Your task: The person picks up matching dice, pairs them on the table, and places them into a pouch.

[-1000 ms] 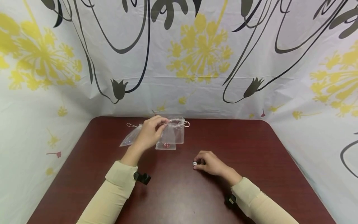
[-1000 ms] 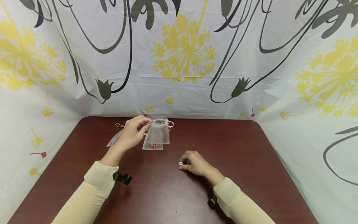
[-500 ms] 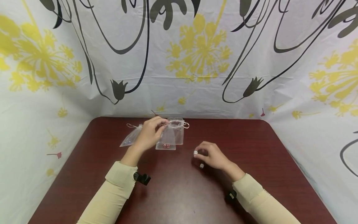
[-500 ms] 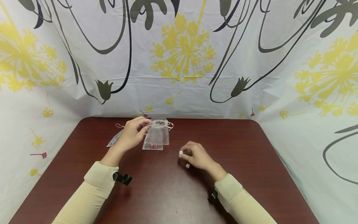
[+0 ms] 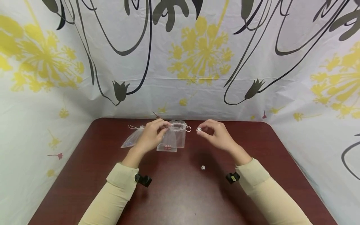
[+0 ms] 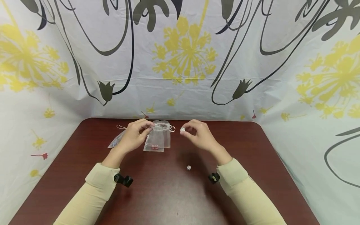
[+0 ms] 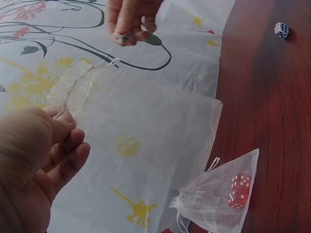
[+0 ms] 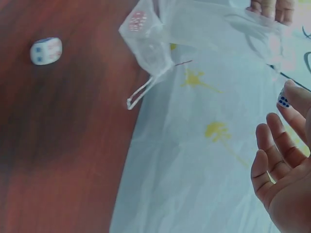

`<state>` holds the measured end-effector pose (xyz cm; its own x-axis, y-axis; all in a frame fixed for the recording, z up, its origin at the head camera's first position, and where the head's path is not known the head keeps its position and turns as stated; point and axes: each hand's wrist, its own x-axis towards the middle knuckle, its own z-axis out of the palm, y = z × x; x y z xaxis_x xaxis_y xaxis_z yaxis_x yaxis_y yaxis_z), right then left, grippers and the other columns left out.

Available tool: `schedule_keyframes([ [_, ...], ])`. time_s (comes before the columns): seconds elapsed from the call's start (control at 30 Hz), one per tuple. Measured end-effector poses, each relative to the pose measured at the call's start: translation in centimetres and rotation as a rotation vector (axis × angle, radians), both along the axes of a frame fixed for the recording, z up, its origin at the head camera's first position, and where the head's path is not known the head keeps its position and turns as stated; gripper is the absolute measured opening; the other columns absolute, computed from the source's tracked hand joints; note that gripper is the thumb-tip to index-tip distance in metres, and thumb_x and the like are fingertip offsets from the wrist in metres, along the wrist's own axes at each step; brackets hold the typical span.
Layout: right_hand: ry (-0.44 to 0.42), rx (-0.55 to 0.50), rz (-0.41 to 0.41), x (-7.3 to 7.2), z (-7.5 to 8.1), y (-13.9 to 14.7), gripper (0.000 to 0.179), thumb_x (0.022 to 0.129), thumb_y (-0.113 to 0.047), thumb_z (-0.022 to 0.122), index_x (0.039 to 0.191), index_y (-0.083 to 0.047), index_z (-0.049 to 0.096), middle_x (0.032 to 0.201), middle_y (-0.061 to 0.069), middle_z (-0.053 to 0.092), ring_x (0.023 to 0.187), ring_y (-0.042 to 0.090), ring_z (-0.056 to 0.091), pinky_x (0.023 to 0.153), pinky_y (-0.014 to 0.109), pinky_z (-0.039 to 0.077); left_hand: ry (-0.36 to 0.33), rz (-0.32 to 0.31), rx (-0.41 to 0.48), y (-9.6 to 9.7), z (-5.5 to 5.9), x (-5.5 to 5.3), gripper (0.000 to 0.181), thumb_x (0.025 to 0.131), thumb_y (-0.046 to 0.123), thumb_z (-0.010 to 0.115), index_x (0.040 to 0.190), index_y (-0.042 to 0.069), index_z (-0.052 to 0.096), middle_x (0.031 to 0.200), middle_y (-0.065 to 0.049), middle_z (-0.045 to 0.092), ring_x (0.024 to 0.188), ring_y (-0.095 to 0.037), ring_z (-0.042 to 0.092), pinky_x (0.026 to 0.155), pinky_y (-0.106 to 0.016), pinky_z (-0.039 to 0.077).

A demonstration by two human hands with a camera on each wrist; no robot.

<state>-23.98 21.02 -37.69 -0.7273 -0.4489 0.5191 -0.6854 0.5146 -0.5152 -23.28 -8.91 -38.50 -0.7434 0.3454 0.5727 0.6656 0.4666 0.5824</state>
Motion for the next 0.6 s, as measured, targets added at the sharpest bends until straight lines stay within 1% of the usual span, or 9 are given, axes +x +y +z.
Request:
schedule_keyframes([
  [0.13, -0.004, -0.01, 0.007, -0.2, 1.0, -0.9, 0.01, 0.088, -0.016, 0.08, 0.098, -0.015, 0.076, 0.093, -0.008, 0.069, 0.081, 0.007, 0.065, 0.068, 0.027, 0.053, -0.006, 0.001, -0.006, 0.1, -0.1, 0.0, 0.011, 0.094, 0.0, 0.07, 0.104, 0.004, 0.074, 0.095, -0.004, 0.069, 0.074, -0.013, 0.056, 0.064, -0.029, 0.049],
  [0.23, -0.015, -0.04, 0.03, -0.3, 1.6, -2.0, 0.011, 0.088, -0.015, 0.08, 0.099, -0.014, 0.076, 0.093, -0.006, 0.069, 0.078, 0.009, 0.066, 0.067, 0.027, 0.053, -0.003, -0.017, -0.012, 0.4, -0.1, 0.1, 0.012, 0.094, -0.001, 0.069, 0.104, 0.002, 0.074, 0.095, -0.005, 0.069, 0.074, -0.013, 0.057, 0.065, -0.029, 0.05],
  [0.37, -0.019, -0.066, 0.073, -0.5, 2.2, -3.7, 0.013, 0.089, -0.014, 0.08, 0.101, -0.01, 0.076, 0.095, -0.002, 0.069, 0.076, 0.013, 0.067, 0.066, 0.028, 0.055, 0.003, -0.046, -0.011, 0.9, -0.2, 0.1, 0.013, 0.093, -0.001, 0.07, 0.105, 0.004, 0.074, 0.097, -0.003, 0.069, 0.077, -0.013, 0.059, 0.066, -0.029, 0.052],
  [0.43, -0.016, -0.056, 0.085, -0.6, 2.4, -4.5, 0.014, 0.09, -0.016, 0.079, 0.102, -0.009, 0.076, 0.096, -0.001, 0.068, 0.078, 0.013, 0.066, 0.067, 0.032, 0.056, 0.008, -0.051, -0.008, 1.1, -0.2, 0.1, 0.013, 0.093, -0.001, 0.07, 0.104, 0.005, 0.074, 0.098, -0.002, 0.069, 0.078, -0.013, 0.06, 0.067, -0.031, 0.053],
  [0.5, -0.008, -0.036, 0.083, -0.8, 2.5, -5.1, 0.014, 0.091, -0.017, 0.079, 0.102, -0.009, 0.076, 0.096, -0.001, 0.068, 0.081, 0.013, 0.062, 0.07, 0.035, 0.055, 0.014, -0.056, -0.001, 1.2, -0.2, 0.1, 0.013, 0.093, -0.002, 0.07, 0.104, 0.005, 0.074, 0.098, -0.002, 0.069, 0.08, -0.013, 0.061, 0.068, -0.035, 0.056],
  [0.6, -0.008, -0.021, 0.089, -0.9, 2.6, -5.6, 0.014, 0.09, -0.017, 0.079, 0.101, -0.008, 0.076, 0.095, -0.001, 0.068, 0.081, 0.012, 0.061, 0.07, 0.039, 0.055, 0.017, -0.061, 0.004, 1.4, -0.1, 0.2, 0.013, 0.093, -0.003, 0.069, 0.103, 0.004, 0.074, 0.098, -0.003, 0.069, 0.08, -0.015, 0.061, 0.069, -0.04, 0.057],
])
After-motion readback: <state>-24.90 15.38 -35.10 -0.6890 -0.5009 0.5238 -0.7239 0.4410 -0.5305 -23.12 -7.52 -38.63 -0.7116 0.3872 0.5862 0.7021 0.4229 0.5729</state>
